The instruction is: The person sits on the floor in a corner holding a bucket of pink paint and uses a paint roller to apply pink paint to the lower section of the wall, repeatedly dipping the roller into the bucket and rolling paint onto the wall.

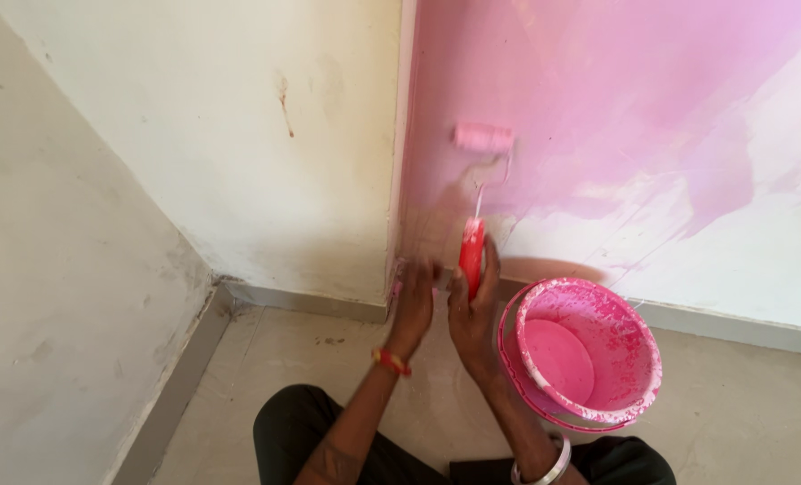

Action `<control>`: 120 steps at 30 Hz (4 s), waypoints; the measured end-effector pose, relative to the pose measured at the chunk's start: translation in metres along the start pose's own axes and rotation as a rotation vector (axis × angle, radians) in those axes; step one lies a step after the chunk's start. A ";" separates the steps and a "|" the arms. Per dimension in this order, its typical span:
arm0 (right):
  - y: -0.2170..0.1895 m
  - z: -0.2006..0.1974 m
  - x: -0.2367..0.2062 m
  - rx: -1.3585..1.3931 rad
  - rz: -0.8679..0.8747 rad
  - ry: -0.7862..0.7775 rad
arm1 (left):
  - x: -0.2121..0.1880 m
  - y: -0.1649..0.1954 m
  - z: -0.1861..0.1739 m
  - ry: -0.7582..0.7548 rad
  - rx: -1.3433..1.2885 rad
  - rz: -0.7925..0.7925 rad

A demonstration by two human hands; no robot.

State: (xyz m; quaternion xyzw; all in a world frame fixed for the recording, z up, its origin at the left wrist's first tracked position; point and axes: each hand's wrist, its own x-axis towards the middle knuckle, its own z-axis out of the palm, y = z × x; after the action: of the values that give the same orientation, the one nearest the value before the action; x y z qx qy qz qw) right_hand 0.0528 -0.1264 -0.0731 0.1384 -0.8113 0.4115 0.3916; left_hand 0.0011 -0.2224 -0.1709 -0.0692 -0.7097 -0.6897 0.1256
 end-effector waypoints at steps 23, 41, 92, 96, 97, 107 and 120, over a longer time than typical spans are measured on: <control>0.029 -0.121 0.070 0.143 0.152 -0.027 | -0.114 -0.039 0.124 -0.329 -0.859 -0.706; 0.044 -0.195 0.071 0.128 0.256 -0.051 | -0.149 -0.042 0.060 -0.074 -0.922 -0.635; 0.114 -0.102 -0.054 0.108 0.456 0.043 | -0.198 -0.038 -0.048 0.507 -0.694 -0.641; 0.095 -0.111 0.004 0.116 0.390 0.091 | -0.196 -0.037 -0.047 0.499 -0.712 -0.590; 0.088 -0.115 0.026 0.114 0.289 0.110 | -0.197 -0.038 -0.047 0.505 -0.698 -0.603; 0.053 -0.150 0.171 0.133 -0.058 0.170 | -0.197 -0.054 -0.047 0.534 -0.679 -0.599; 0.090 -0.107 0.001 -0.063 0.253 0.055 | -0.198 -0.061 -0.048 0.540 -0.693 -0.644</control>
State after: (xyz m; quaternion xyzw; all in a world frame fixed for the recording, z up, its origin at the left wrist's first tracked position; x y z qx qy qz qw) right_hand 0.0588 0.0130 -0.0840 0.0110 -0.8236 0.4356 0.3629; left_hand 0.1778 -0.2573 -0.2831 0.2938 -0.3685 -0.8802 0.0557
